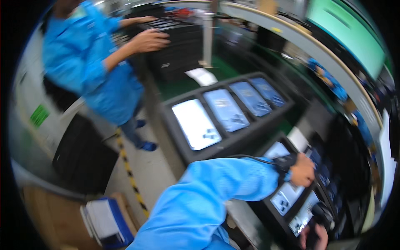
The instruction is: Scanning smartphone serial numbers and placing them into packing trays on an assembly line.
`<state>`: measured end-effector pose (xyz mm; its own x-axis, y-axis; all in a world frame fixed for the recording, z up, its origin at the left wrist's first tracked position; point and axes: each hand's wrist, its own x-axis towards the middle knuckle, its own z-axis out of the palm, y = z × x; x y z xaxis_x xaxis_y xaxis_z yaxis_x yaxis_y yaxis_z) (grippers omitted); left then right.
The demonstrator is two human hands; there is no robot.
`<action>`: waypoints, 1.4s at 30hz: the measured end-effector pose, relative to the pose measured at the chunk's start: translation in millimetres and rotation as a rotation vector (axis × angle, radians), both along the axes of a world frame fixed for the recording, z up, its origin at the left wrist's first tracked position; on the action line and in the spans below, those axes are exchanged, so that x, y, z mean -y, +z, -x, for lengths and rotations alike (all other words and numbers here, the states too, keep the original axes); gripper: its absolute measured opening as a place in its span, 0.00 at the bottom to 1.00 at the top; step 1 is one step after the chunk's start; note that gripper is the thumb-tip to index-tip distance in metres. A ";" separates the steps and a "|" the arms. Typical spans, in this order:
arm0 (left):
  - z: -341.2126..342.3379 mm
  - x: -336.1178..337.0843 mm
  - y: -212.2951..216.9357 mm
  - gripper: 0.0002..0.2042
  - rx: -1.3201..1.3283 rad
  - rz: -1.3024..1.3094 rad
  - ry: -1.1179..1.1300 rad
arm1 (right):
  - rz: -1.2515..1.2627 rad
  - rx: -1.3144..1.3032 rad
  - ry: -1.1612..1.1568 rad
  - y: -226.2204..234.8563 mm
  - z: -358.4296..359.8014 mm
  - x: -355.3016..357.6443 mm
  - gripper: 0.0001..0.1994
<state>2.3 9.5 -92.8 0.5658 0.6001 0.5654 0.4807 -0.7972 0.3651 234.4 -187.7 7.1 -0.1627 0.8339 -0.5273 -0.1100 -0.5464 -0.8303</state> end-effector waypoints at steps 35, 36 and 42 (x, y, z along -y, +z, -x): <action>23.8 19.8 23.4 0.07 0.062 0.264 0.045 | -0.190 0.948 -0.496 -116.3 -195.2 -14.5 0.19; 24.5 15.9 20.3 0.07 0.058 0.293 0.029 | -0.253 0.818 -0.537 -119.7 -193.6 -14.6 0.18; 24.3 21.0 27.0 0.08 0.025 0.347 0.021 | -0.122 0.781 -0.511 -106.1 -188.3 -13.6 0.15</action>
